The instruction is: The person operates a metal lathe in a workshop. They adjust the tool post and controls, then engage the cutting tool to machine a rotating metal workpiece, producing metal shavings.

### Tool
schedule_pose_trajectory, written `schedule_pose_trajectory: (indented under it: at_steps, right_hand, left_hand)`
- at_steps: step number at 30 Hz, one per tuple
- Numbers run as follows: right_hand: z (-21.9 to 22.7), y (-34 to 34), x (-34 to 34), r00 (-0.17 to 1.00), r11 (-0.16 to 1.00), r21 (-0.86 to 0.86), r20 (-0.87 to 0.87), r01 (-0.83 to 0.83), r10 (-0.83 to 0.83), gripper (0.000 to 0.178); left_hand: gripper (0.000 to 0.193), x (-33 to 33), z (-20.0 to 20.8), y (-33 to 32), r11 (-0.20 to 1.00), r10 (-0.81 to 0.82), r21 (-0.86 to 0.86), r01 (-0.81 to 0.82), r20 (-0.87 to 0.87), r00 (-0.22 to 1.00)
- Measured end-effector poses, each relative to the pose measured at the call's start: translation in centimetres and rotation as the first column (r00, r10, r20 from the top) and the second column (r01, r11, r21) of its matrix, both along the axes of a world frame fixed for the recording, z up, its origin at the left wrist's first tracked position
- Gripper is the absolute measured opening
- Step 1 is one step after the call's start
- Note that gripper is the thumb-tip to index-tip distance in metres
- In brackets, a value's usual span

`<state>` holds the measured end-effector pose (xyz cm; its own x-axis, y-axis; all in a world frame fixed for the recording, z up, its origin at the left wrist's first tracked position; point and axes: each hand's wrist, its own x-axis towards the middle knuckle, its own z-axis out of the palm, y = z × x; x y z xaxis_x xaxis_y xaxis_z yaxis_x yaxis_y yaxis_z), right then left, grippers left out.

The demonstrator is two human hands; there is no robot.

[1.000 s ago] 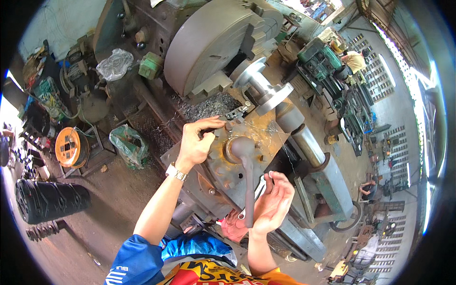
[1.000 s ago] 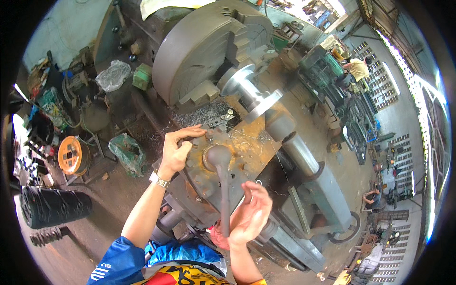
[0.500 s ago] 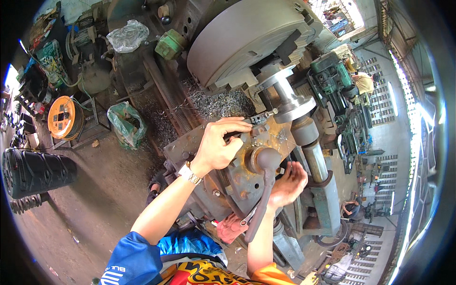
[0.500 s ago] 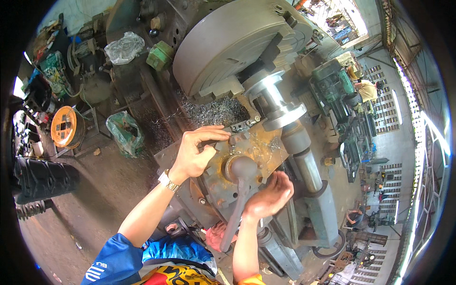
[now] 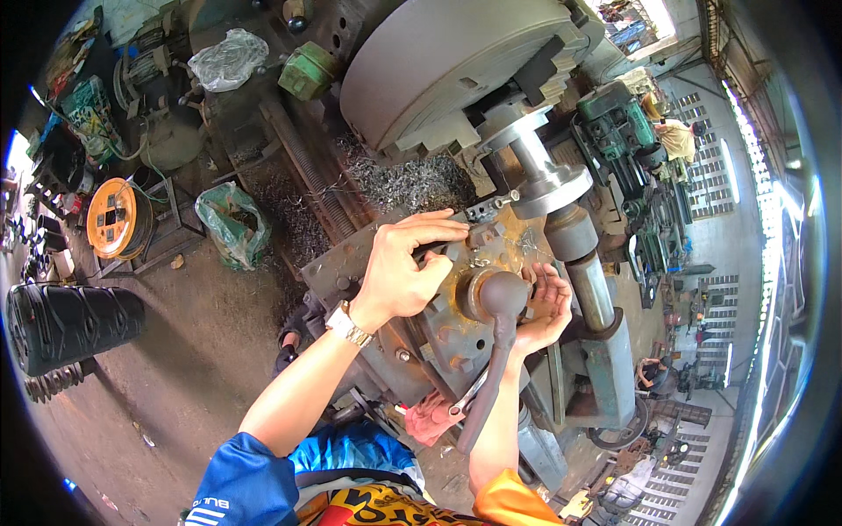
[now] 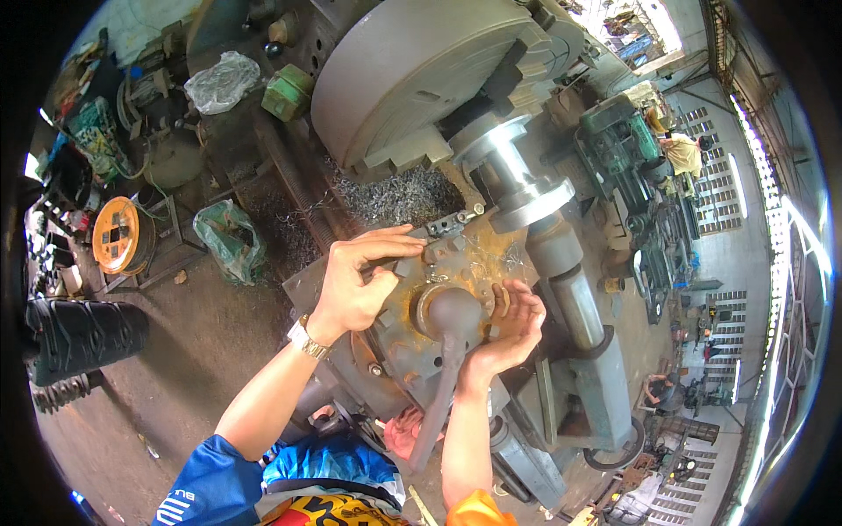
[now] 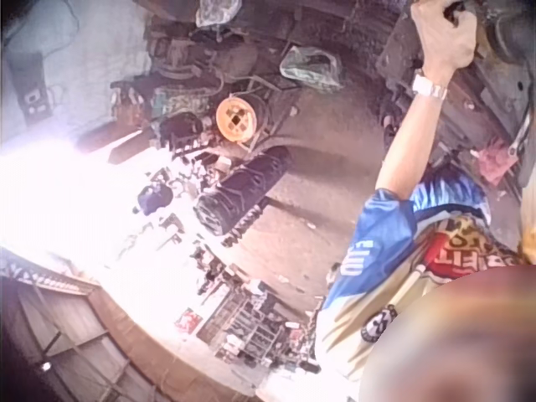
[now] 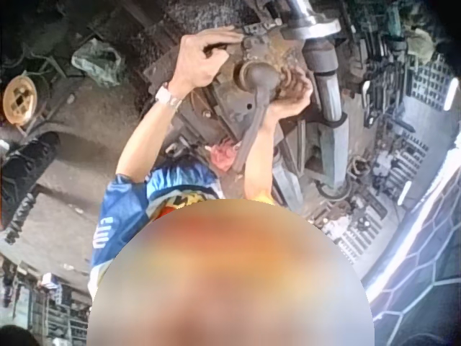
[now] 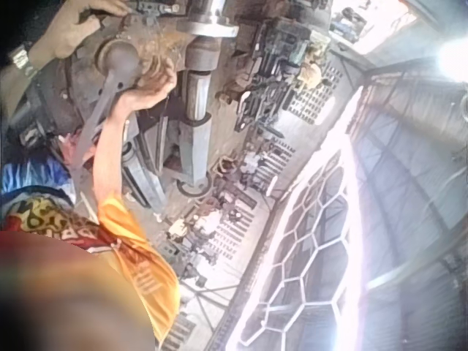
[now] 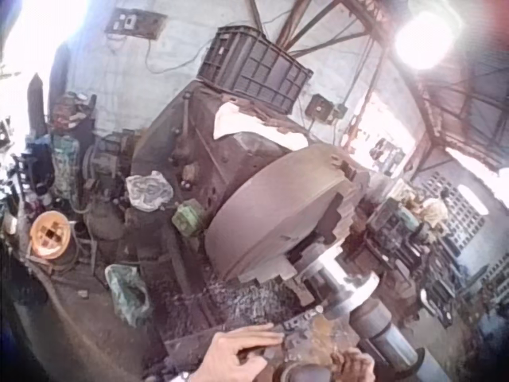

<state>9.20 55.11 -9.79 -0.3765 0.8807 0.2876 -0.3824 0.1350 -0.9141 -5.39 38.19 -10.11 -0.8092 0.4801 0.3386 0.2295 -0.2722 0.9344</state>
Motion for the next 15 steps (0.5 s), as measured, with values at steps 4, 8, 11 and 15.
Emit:
schedule_pose_trajectory:
  at_steps: [4, 8, 11, 15]
  right_hand:
    - [1.3, -1.0, 2.2, 0.989, 0.993, -0.010, -0.092, 0.117, -0.118, 0.035]
    - [3.6, -5.3, 5.4, 0.983, 0.985, 0.127, -0.159, 0.113, -0.092, 0.029]
    - [4.7, -9.6, 7.0, 0.996, 0.873, 0.487, -0.047, -0.038, 0.069, 0.029]
    - [6.0, -14.9, 7.9, 0.963, 0.690, 0.681, 0.088, -0.245, 0.255, 0.014]
  left_hand:
    - [0.047, 0.0, 0.2, -0.1, 1.000, -0.006, 0.011, 0.007, -0.015, 1.000]
    - [0.047, 0.0, 0.3, -0.1, 1.000, -0.007, -0.003, 0.007, -0.002, 1.000]
    - [0.048, 0.1, 0.2, 0.0, 1.000, -0.005, 0.000, 0.005, 0.005, 1.000]
    - [0.043, 0.1, -0.1, -0.2, 1.000, -0.012, 0.014, 0.012, -0.014, 1.000]
